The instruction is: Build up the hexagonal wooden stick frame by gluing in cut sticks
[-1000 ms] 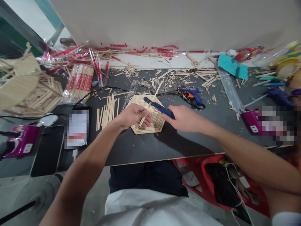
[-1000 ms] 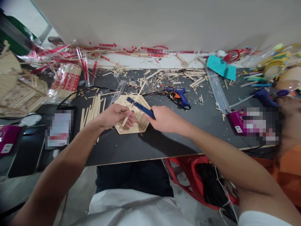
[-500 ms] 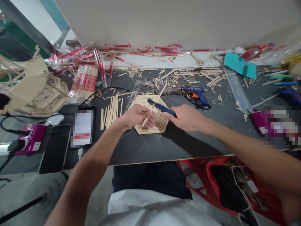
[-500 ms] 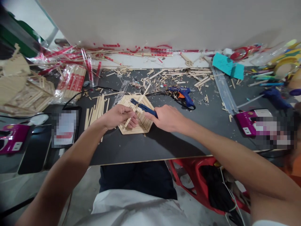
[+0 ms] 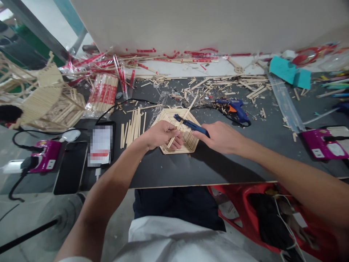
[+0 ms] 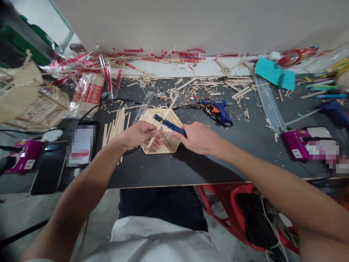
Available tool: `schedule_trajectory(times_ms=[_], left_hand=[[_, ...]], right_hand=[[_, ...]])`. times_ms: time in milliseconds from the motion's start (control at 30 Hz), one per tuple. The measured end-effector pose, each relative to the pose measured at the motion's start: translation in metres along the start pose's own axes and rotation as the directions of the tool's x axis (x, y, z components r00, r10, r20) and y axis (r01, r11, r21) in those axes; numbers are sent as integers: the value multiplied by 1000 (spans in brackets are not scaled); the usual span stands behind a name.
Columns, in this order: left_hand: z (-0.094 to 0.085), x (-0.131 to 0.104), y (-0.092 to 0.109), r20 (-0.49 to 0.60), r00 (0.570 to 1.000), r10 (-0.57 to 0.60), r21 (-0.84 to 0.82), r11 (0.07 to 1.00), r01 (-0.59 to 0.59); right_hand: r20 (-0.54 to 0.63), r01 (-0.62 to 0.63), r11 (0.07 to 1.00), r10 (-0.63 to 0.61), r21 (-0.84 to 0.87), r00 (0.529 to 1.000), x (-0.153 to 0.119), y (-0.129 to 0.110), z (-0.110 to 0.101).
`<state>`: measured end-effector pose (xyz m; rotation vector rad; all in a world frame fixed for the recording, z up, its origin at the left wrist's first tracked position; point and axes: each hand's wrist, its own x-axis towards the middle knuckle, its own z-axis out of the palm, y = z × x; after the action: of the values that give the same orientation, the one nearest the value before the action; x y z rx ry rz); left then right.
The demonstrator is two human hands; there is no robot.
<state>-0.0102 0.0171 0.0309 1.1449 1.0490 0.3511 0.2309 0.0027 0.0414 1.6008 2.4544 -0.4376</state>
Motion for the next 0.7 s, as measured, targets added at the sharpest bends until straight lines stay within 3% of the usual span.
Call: schedule_trajectory(times_ms=[167, 300, 433, 567, 700], left_hand=[[-12, -11, 10, 86, 996, 20, 4, 1000, -21], [-23, -13, 12, 136, 989, 49, 52, 997, -57], [-24, -5, 7, 6, 996, 84, 52, 995, -84], [-20, 3, 2, -138, 984, 110, 155, 984, -88], [-19, 6, 1, -225, 959, 170, 232, 966, -117]], right_hand=[[-21, -1, 998, 0, -61, 1000, -4, 8, 3], [-58, -162, 983, 158, -90, 986, -16, 13, 5], [-186, -331, 933, 304, -140, 934, -35, 20, 18], [-341, -417, 881, 331, -221, 880, -52, 27, 37], [-393, -448, 867, 341, -220, 854, -59, 29, 52]])
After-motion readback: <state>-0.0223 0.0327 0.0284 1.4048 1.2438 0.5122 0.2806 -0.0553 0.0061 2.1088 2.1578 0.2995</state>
